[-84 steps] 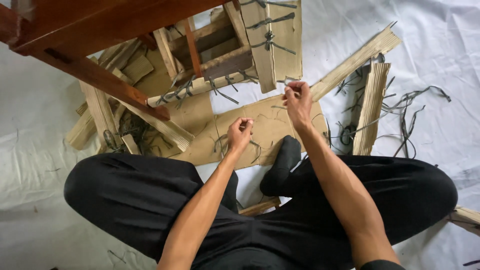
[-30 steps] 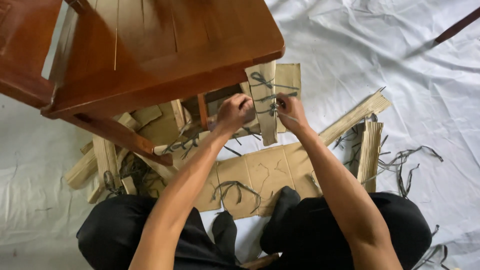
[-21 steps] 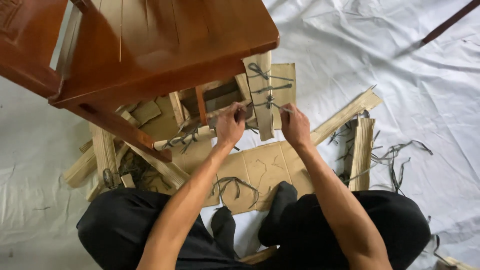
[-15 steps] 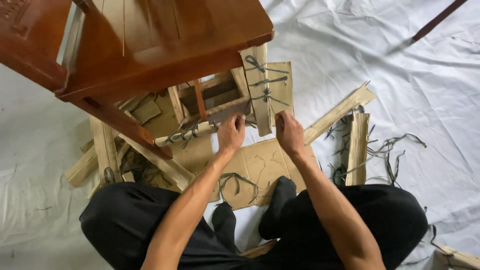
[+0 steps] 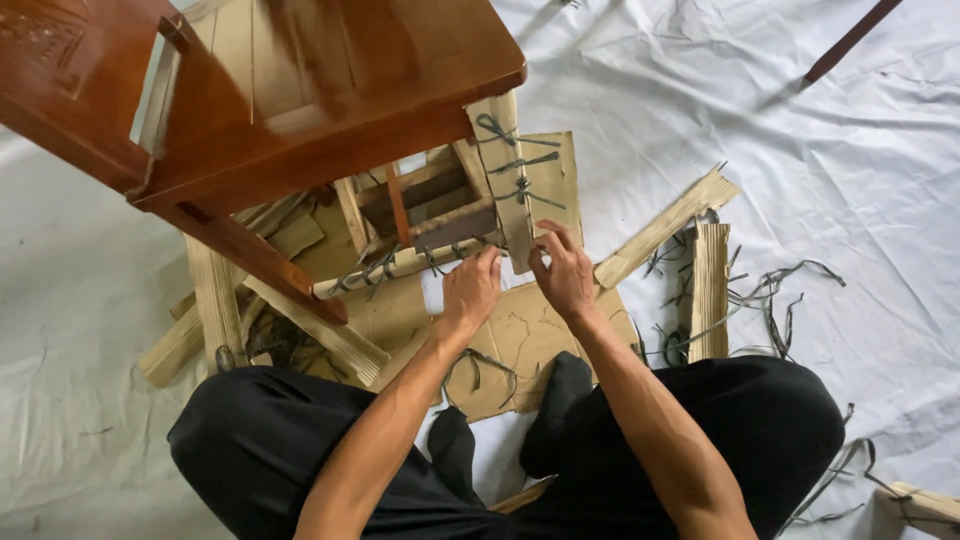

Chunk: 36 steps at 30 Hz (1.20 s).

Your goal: Wrapping wooden chair legs with cardboard strips and securing them with plastic ties.

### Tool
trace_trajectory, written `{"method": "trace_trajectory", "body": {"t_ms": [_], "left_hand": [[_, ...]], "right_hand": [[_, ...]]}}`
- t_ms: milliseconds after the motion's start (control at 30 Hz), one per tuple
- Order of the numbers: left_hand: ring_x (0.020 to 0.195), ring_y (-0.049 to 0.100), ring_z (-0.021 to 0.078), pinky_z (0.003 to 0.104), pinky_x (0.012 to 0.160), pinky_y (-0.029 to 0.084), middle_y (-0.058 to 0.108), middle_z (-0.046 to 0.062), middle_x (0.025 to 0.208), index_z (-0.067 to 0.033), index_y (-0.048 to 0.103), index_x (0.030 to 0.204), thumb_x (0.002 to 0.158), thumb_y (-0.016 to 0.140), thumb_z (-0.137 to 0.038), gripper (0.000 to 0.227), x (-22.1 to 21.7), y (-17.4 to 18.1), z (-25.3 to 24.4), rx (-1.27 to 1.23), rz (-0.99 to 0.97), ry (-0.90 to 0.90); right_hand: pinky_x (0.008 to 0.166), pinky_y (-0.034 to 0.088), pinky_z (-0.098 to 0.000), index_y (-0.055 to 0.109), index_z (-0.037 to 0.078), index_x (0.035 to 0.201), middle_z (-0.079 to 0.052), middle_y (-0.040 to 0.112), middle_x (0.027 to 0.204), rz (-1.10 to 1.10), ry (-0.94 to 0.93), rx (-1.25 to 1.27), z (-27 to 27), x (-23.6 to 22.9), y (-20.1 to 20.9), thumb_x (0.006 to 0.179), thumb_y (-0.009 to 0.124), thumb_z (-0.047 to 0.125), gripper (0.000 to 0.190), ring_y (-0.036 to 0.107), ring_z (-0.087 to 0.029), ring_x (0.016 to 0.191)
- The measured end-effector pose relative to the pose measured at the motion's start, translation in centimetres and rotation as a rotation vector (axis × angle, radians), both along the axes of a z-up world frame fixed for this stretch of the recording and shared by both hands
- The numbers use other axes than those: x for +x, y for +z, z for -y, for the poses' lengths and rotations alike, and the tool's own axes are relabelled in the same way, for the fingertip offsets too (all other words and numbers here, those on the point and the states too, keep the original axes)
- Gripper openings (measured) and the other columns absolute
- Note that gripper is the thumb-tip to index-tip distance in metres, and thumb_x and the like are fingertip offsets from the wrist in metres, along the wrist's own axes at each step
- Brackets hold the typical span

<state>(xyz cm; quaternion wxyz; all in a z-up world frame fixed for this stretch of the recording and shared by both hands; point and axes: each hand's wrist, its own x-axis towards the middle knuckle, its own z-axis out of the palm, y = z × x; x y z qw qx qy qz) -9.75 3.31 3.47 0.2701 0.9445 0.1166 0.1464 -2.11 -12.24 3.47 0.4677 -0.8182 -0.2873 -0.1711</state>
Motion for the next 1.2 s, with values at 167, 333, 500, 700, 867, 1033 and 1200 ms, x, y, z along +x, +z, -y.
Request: {"method": "trace_trajectory", "body": {"t_ms": [167,333,500,700,867,1033,1200], "left_hand": [[0.082,0.071,0.0411,0.052,0.071,0.056,0.073,0.021,0.091,-0.0082,0.069,0.110,0.095,0.059,-0.015,0.019,0.4,0.5,0.8,0.090,-0.087,-0.042],[0.082,0.071,0.0412,0.051,0.069,0.057,0.074,0.020,0.094,-0.0035,0.066,0.112,0.096,0.056,-0.010,0.020,0.9,1.5,1.9,0.044,-0.009,-0.100],[0.085,0.071,0.0408,0.052,0.073,0.057,0.073,0.019,0.095,-0.0042,0.066,0.108,0.095,0.054,-0.008,0.018,1.3,1.4,2.4,0.071,-0.074,-0.131],[0.084,0.071,0.0399,0.051,0.069,0.056,0.072,0.018,0.095,-0.0039,0.063,0.113,0.094,0.054,-0.010,0.022,2.5,1.5,2.6,0.087,-0.006,-0.222],[0.081,0.071,0.0390,0.051,0.071,0.056,0.071,0.018,0.093,-0.0040,0.063,0.102,0.096,0.059,-0.016,0.014,4.4,3.2,2.4,0.138,0.014,-0.251],[0.084,0.070,0.0396,0.052,0.070,0.055,0.071,0.015,0.092,-0.0058,0.063,0.096,0.094,0.061,-0.017,0.011,5.5,4.3,2.6,0.095,0.039,-0.290],[0.081,0.071,0.0383,0.050,0.069,0.056,0.071,0.015,0.094,-0.0053,0.063,0.097,0.092,0.059,-0.014,0.010,6.1,4.6,2.6,0.048,0.024,-0.317]], "right_hand": [[0.067,0.057,-0.0369,0.062,0.003,0.097,-0.012,0.072,0.124,-0.034,0.117,0.020,-0.5,0.8,-0.8,0.091,0.067,0.005,0.008,0.071,-0.027,0.082],[0.070,0.060,-0.0330,0.064,0.001,0.105,-0.011,0.072,0.115,-0.114,0.135,0.144,-1.4,1.5,-1.9,0.097,0.067,0.004,0.010,0.073,-0.025,0.084],[0.078,0.062,-0.0335,0.063,0.000,0.110,-0.013,0.070,0.111,-0.095,0.126,0.255,-2.0,2.2,-4.4,0.098,0.067,0.001,0.012,0.074,-0.029,0.093],[0.079,0.061,-0.0342,0.068,0.001,0.115,-0.014,0.073,0.113,-0.156,0.107,0.272,-2.0,2.8,-4.5,0.097,0.069,0.000,0.017,0.076,-0.029,0.095],[0.080,0.059,-0.0274,0.073,0.002,0.118,-0.005,0.074,0.110,-0.579,0.312,0.493,-1.9,3.9,-7.3,0.098,0.059,-0.006,0.026,0.071,-0.013,0.097],[0.080,0.056,-0.0239,0.071,0.002,0.121,-0.001,0.072,0.112,-0.627,0.359,0.581,-1.9,3.9,-5.8,0.095,0.061,-0.006,0.029,0.064,-0.007,0.096],[0.071,0.052,-0.0231,0.071,0.000,0.116,0.000,0.069,0.104,-0.596,0.303,0.531,-1.9,3.9,-6.6,0.095,0.063,-0.005,0.023,0.059,-0.006,0.091]]}}
